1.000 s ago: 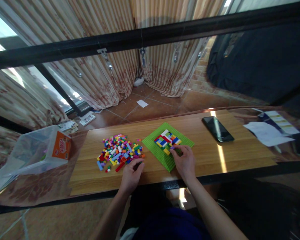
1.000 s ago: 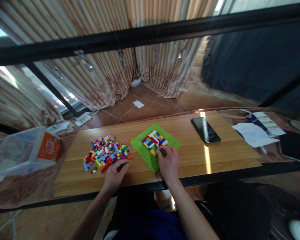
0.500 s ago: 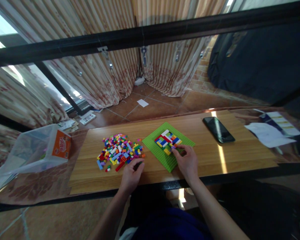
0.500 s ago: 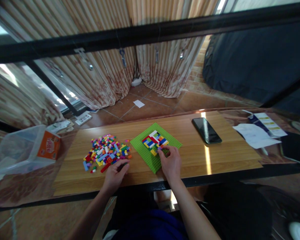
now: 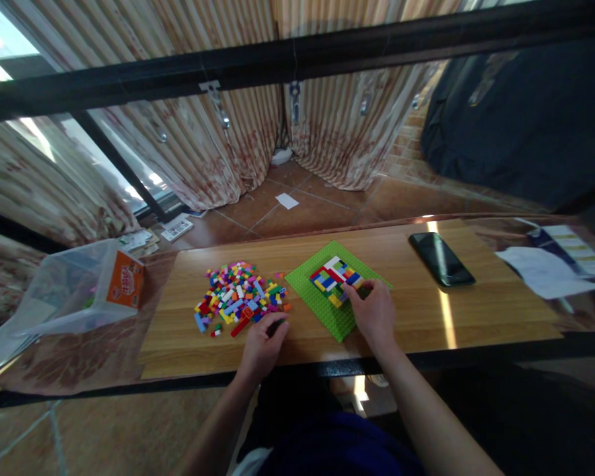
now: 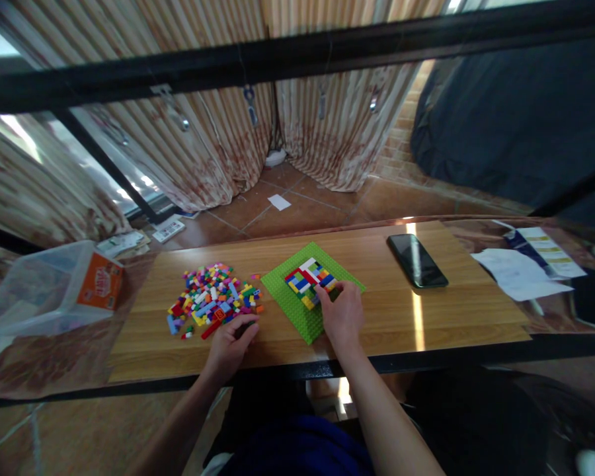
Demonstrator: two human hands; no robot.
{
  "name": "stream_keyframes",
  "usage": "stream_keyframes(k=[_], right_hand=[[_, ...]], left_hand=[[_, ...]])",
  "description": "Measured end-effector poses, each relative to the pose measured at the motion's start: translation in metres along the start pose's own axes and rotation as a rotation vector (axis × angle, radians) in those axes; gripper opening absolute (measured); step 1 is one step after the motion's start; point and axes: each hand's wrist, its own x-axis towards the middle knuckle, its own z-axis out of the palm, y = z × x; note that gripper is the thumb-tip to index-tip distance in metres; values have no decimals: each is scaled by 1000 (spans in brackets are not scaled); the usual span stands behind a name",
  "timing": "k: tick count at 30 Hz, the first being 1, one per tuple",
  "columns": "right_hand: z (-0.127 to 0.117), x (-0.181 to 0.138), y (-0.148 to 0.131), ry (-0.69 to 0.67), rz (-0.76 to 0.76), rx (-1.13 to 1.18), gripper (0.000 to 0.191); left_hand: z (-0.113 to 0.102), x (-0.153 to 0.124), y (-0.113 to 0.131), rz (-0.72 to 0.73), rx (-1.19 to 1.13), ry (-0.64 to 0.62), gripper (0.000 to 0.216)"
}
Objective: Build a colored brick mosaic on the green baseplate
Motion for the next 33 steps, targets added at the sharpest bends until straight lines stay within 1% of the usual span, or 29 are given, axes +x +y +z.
stream_keyframes(k=[6,11,16,22,24,29,33], right_hand=[[5,0,6,-9,-40,-17,39],[5,5,10,-40,-81,6,39],[-1,18,9,-149,-21,43,42],[-10,27,10,-248,34,208,49],[-10,26,12,-243,12,191,46],[-1,20,20,-152,-80,66,45],[4,19,25,-119,-97,6,45]], left_hand=[[2,0,0,-55,-34,-4,32],[1,1,2,-48,-89,-5,30],[1,1,2,-49,-133,4,31],[-1,1,-2,-34,-153,-5,32],[-2,2,-2,-34,-159,-15,33],[-2,0,-2,-22,-157,-18,32],[-1,0,-1,-34,-175,-13,32]])
